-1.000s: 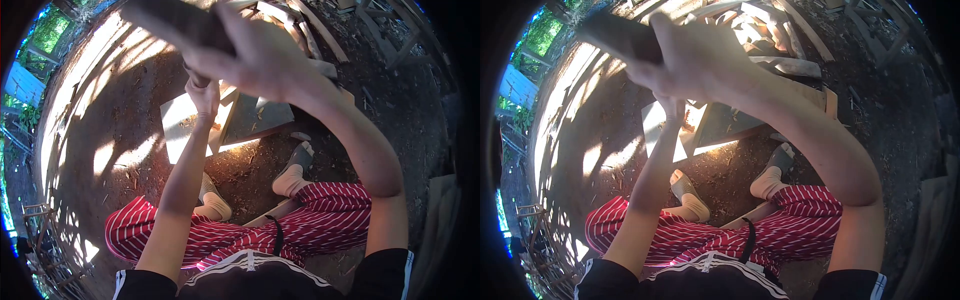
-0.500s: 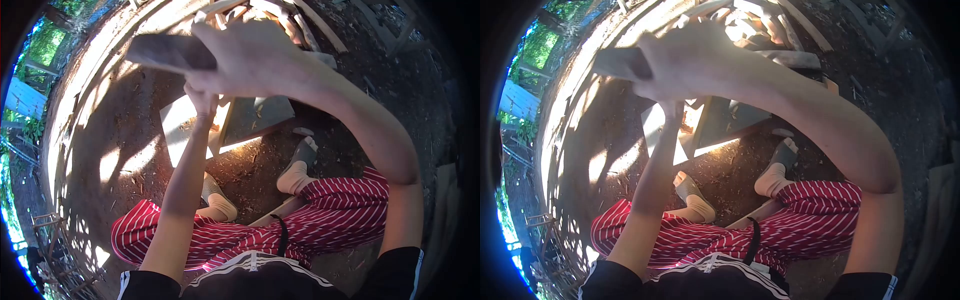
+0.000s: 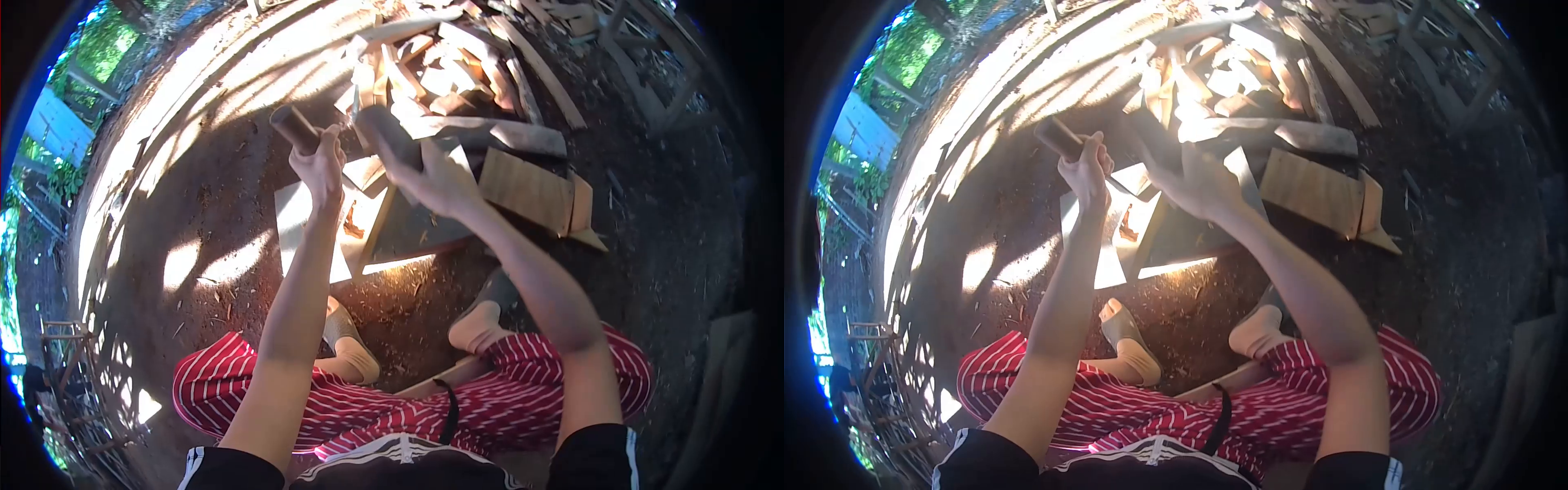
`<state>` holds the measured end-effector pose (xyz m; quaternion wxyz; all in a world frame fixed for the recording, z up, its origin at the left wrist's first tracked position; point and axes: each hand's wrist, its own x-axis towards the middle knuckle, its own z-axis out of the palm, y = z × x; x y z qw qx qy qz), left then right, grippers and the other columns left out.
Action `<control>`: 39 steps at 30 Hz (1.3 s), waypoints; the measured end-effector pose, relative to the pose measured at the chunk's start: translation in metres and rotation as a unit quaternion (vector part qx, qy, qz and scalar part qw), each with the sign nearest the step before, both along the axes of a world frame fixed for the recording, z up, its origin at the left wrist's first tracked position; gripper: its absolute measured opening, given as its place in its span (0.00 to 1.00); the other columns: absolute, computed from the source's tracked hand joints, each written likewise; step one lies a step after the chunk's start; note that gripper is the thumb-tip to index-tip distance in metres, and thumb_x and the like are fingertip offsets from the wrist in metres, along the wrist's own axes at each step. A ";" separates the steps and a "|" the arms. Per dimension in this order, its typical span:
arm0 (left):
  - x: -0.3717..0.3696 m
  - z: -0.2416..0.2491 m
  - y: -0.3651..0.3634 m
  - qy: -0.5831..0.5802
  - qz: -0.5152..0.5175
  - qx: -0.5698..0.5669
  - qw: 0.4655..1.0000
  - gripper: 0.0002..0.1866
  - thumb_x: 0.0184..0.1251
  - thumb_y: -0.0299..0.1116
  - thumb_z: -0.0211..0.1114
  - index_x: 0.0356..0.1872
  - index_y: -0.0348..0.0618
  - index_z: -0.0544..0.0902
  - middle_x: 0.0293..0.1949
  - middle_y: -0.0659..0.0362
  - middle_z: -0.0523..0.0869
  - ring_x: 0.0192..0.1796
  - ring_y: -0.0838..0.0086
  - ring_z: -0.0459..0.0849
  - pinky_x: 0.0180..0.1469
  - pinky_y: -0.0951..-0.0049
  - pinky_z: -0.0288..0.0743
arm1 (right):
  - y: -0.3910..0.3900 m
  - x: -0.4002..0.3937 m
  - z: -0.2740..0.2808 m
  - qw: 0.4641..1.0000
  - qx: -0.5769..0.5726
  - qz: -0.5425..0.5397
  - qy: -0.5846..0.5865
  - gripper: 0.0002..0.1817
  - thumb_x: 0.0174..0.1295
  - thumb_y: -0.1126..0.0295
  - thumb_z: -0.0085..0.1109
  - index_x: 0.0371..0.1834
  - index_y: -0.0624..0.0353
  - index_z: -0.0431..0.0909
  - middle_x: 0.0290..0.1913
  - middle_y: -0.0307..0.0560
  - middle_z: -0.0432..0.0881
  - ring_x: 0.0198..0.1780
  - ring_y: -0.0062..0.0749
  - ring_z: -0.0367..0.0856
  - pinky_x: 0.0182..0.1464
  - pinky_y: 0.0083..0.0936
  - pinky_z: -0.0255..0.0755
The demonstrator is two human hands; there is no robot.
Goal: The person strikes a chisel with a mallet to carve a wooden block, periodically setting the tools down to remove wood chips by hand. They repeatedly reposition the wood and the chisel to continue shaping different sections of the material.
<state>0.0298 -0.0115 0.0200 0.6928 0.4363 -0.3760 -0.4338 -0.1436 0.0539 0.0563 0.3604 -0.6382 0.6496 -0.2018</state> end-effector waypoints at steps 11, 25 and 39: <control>0.025 0.002 -0.013 0.029 -0.100 0.014 0.995 0.10 0.58 0.25 0.62 0.23 0.44 0.69 0.13 0.63 0.66 0.11 0.80 0.60 0.14 0.76 0.52 | 0.010 0.022 -0.101 0.987 -0.063 0.042 0.142 0.34 0.52 0.49 0.60 0.55 0.63 0.65 0.27 0.58 0.83 0.31 0.54 0.84 0.34 0.46 0.77; -0.003 0.017 0.003 0.036 -0.015 -0.004 0.999 0.11 0.59 0.25 0.65 0.26 0.42 0.68 0.15 0.62 0.67 0.12 0.82 0.61 0.14 0.78 0.50 | 0.021 0.032 -0.114 0.990 -0.050 -0.029 0.131 0.34 0.53 0.47 0.58 0.53 0.64 0.65 0.29 0.61 0.83 0.33 0.55 0.85 0.37 0.46 0.78; -0.012 0.004 0.005 0.016 0.024 -0.007 1.000 0.14 0.61 0.29 0.69 0.25 0.43 0.70 0.14 0.65 0.68 0.12 0.84 0.63 0.14 0.79 0.54 | 0.021 0.031 -0.110 0.991 -0.033 -0.021 0.124 0.33 0.54 0.47 0.58 0.53 0.64 0.65 0.29 0.61 0.83 0.34 0.54 0.85 0.38 0.46 0.78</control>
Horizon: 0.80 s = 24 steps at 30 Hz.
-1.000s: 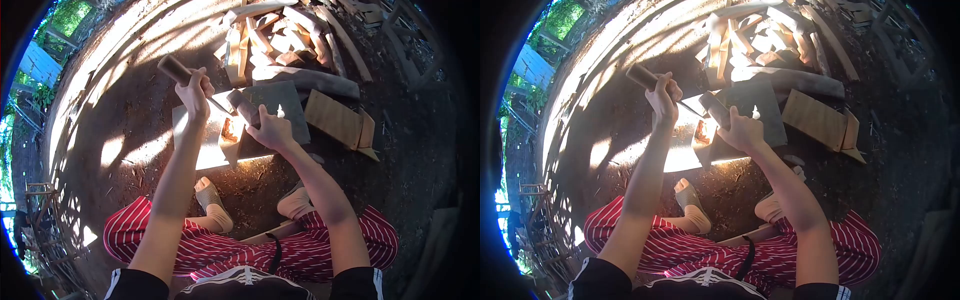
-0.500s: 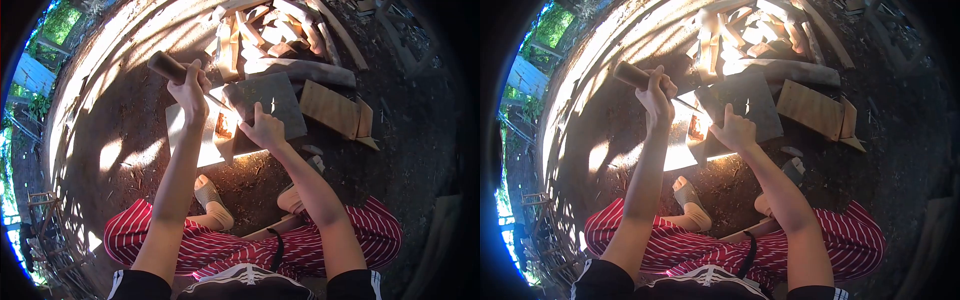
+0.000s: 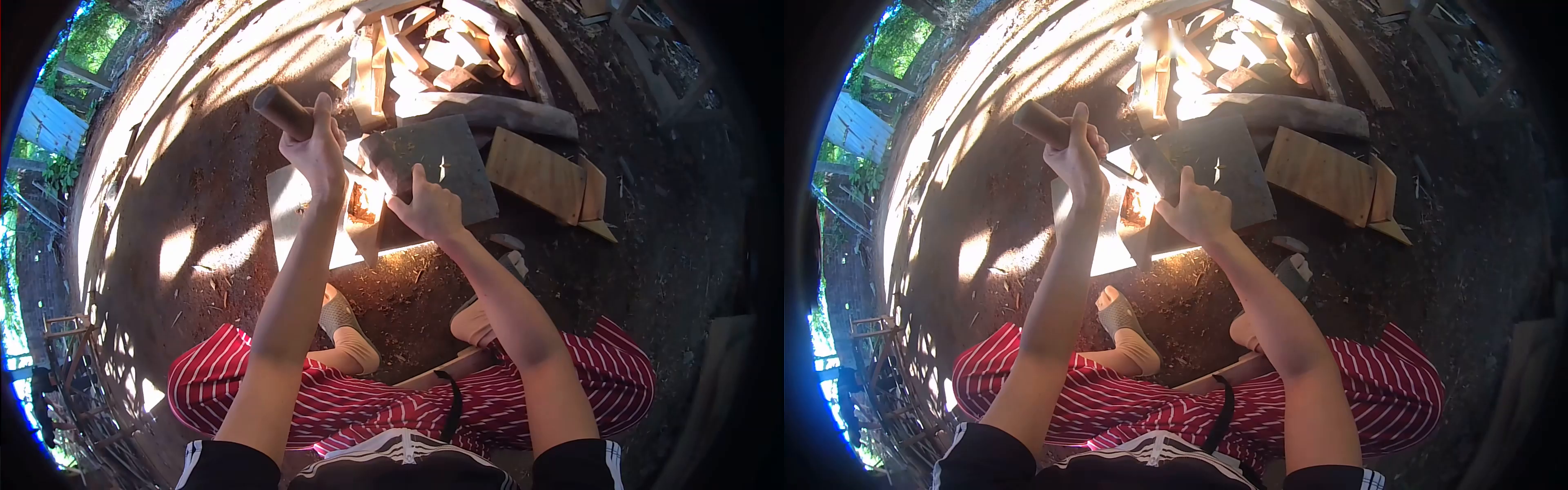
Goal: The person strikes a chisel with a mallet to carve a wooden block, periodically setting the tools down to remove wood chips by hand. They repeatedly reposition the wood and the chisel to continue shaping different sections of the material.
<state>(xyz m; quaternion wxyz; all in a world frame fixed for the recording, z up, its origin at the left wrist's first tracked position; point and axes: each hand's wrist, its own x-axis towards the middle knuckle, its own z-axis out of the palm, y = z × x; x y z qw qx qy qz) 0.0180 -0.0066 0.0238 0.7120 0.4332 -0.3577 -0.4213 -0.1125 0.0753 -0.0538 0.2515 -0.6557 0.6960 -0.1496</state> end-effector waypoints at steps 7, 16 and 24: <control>-0.008 -0.001 0.007 -0.057 0.009 -0.038 0.998 0.14 0.60 0.29 0.70 0.21 0.44 0.71 0.13 0.65 0.70 0.12 0.84 0.65 0.14 0.80 0.57 | -0.001 0.000 -0.003 1.000 -0.004 -0.002 -0.010 0.34 0.54 0.47 0.58 0.54 0.64 0.65 0.29 0.61 0.83 0.34 0.55 0.85 0.39 0.46 0.78; -0.011 -0.008 0.005 -0.064 0.028 -0.062 0.996 0.13 0.61 0.31 0.70 0.22 0.42 0.74 0.14 0.66 0.73 0.15 0.86 0.69 0.17 0.83 0.60 | 0.000 0.000 -0.007 1.000 -0.015 -0.007 -0.003 0.36 0.53 0.47 0.58 0.56 0.65 0.64 0.30 0.62 0.83 0.34 0.55 0.85 0.39 0.46 0.78; -0.004 -0.002 0.005 -0.006 0.040 -0.042 0.998 0.15 0.60 0.31 0.70 0.21 0.43 0.72 0.14 0.66 0.72 0.14 0.87 0.67 0.16 0.85 0.59 | -0.001 -0.001 -0.008 1.000 0.007 -0.007 -0.019 0.37 0.53 0.47 0.59 0.57 0.66 0.63 0.31 0.63 0.83 0.36 0.56 0.85 0.40 0.46 0.78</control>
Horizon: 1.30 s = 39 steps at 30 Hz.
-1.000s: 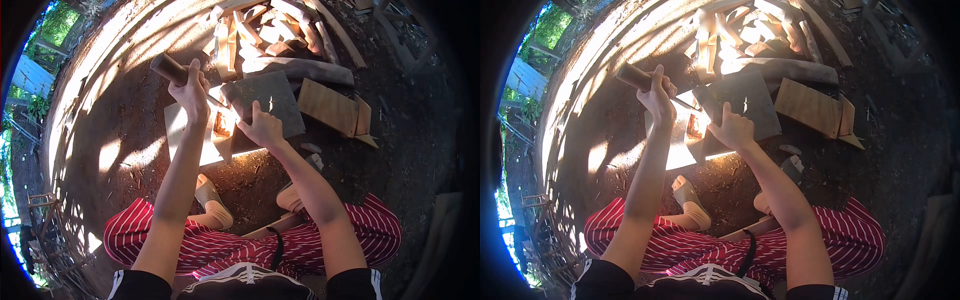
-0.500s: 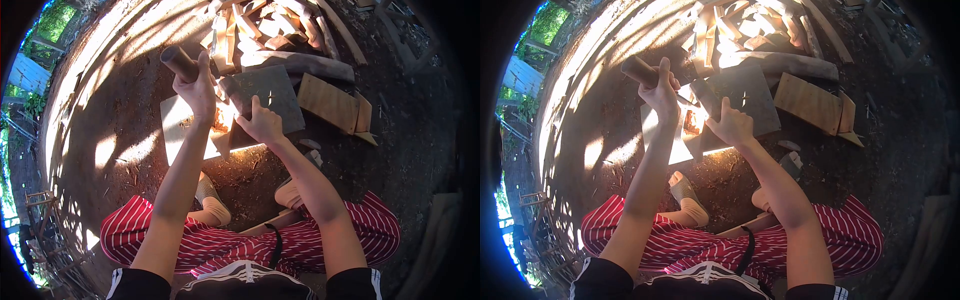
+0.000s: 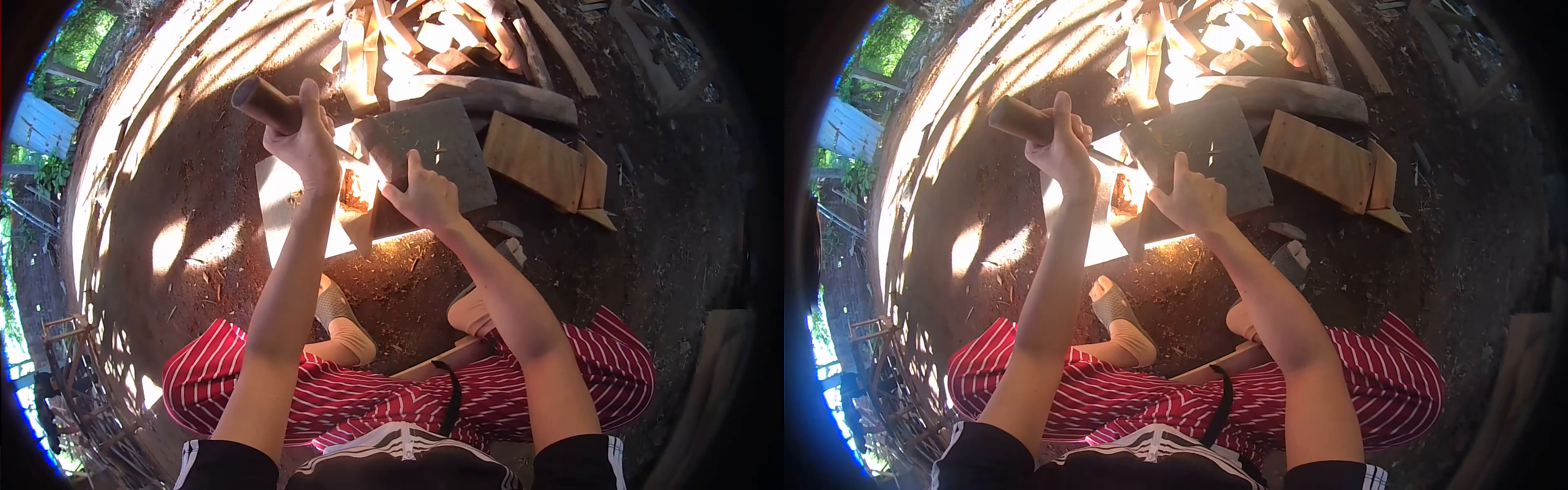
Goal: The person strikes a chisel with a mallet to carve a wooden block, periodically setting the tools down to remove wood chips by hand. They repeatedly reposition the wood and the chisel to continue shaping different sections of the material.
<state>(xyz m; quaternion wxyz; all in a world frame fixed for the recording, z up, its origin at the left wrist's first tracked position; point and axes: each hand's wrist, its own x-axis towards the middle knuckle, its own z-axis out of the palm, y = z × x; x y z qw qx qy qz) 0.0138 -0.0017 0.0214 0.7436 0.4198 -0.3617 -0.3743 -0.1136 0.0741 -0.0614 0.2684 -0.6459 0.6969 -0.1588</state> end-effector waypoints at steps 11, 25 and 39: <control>0.001 0.001 0.000 -0.006 -0.025 -0.005 1.000 0.14 0.59 0.31 0.70 0.21 0.43 0.73 0.14 0.66 0.73 0.14 0.86 0.67 0.16 0.85 0.59 | 0.000 0.000 0.002 1.000 0.017 0.003 -0.012 0.39 0.53 0.48 0.59 0.60 0.67 0.63 0.32 0.64 0.83 0.38 0.58 0.84 0.42 0.46 0.77; 0.005 -0.019 -0.009 -0.102 -0.018 -0.044 0.994 0.12 0.59 0.27 0.69 0.25 0.42 0.72 0.16 0.65 0.72 0.14 0.86 0.67 0.15 0.82 0.59 | -0.001 0.000 0.004 1.000 0.014 -0.006 -0.012 0.39 0.52 0.47 0.59 0.60 0.67 0.63 0.34 0.63 0.84 0.38 0.54 0.86 0.44 0.42 0.77; -0.010 -0.022 0.001 -0.176 0.033 -0.078 0.981 0.11 0.56 0.30 0.70 0.32 0.33 0.78 0.28 0.60 0.83 0.32 0.80 0.79 0.36 0.76 0.74 | -0.019 -0.009 0.250 0.911 -0.354 0.199 -0.080 0.24 0.52 0.52 0.61 0.39 0.65 0.75 0.23 0.52 0.82 0.24 0.42 0.84 0.30 0.35 0.79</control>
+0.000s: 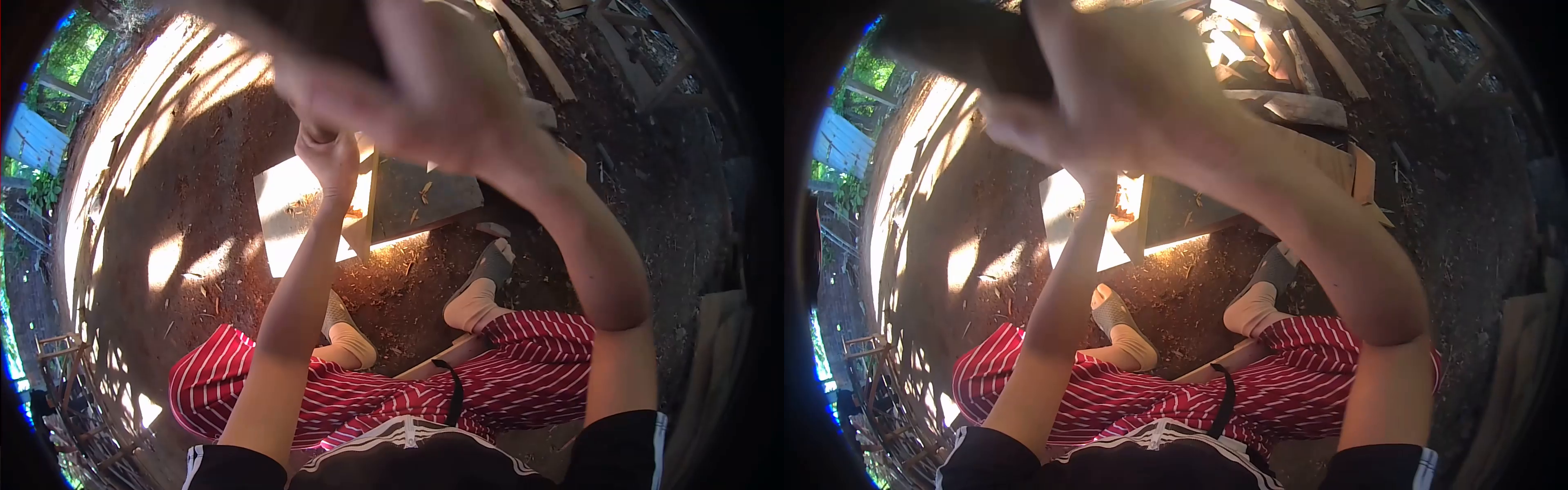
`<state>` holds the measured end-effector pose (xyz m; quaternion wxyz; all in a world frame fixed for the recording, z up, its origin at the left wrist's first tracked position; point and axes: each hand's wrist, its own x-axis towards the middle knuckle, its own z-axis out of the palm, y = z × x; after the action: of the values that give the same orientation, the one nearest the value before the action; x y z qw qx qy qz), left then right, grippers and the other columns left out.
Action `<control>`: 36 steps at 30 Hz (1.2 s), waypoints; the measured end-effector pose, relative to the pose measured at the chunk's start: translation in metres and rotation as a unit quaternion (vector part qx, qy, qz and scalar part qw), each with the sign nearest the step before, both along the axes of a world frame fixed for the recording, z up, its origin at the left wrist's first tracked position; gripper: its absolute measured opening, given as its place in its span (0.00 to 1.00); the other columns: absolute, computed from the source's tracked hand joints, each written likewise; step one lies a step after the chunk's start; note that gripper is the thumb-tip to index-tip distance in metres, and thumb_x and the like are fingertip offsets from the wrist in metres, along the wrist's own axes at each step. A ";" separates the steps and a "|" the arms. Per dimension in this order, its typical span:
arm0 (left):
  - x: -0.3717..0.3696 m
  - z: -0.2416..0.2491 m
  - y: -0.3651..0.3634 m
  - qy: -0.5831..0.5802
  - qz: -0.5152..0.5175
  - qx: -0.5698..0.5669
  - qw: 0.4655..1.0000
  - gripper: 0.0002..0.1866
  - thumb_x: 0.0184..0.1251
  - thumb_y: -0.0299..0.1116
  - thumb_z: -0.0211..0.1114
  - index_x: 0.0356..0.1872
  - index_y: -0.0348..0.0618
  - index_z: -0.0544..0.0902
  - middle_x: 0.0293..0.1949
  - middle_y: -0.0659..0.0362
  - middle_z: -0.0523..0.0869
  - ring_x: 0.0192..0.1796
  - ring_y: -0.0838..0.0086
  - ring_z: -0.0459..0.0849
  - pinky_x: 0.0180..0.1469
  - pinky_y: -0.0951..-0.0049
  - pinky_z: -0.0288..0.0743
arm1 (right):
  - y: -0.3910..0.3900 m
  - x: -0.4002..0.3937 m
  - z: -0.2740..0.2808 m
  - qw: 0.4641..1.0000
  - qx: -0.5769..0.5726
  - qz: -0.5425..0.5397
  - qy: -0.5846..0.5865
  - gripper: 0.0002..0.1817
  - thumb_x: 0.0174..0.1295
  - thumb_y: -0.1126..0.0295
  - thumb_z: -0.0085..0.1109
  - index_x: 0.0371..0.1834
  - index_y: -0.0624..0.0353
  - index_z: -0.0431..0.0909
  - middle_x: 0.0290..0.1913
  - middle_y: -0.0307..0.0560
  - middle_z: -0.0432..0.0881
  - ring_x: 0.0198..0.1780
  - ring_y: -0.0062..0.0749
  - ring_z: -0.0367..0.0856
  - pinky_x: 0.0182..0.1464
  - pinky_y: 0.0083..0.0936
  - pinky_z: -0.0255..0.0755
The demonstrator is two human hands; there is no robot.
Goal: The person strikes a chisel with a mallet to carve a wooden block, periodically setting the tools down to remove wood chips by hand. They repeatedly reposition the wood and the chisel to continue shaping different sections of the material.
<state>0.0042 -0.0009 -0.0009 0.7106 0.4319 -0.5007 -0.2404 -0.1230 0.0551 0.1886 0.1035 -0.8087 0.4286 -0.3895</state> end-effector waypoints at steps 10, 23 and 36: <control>0.017 -0.056 -0.007 0.203 -0.118 0.024 0.972 0.15 0.56 0.35 0.68 0.33 0.37 0.72 0.32 0.63 0.76 0.35 0.83 0.73 0.39 0.77 0.70 | 0.008 0.009 -0.007 0.978 0.074 -0.038 0.189 0.28 0.55 0.48 0.60 0.45 0.64 0.75 0.22 0.49 0.82 0.22 0.41 0.83 0.28 0.34 0.78; 0.023 -0.013 -0.019 0.133 -0.075 0.107 0.982 0.15 0.62 0.37 0.65 0.36 0.33 0.75 0.30 0.64 0.79 0.37 0.80 0.77 0.41 0.73 0.74 | 0.008 -0.006 -0.005 0.975 0.090 -0.051 0.195 0.28 0.52 0.49 0.62 0.44 0.64 0.73 0.22 0.50 0.82 0.26 0.44 0.84 0.33 0.39 0.79; 0.016 0.014 -0.003 0.143 -0.115 0.119 0.976 0.07 0.56 0.21 0.64 0.28 0.41 0.73 0.16 0.64 0.70 0.14 0.85 0.64 0.16 0.78 0.57 | -0.011 -0.046 -0.128 0.941 0.284 -0.163 -0.082 0.36 0.54 0.42 0.52 0.52 0.65 0.71 0.36 0.56 0.84 0.41 0.47 0.84 0.45 0.40 0.74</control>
<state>0.0201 -0.0035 0.0133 0.6857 0.4139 -0.4082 -0.4380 -0.1690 0.0444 0.0609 0.2987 -0.6303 0.6370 -0.3281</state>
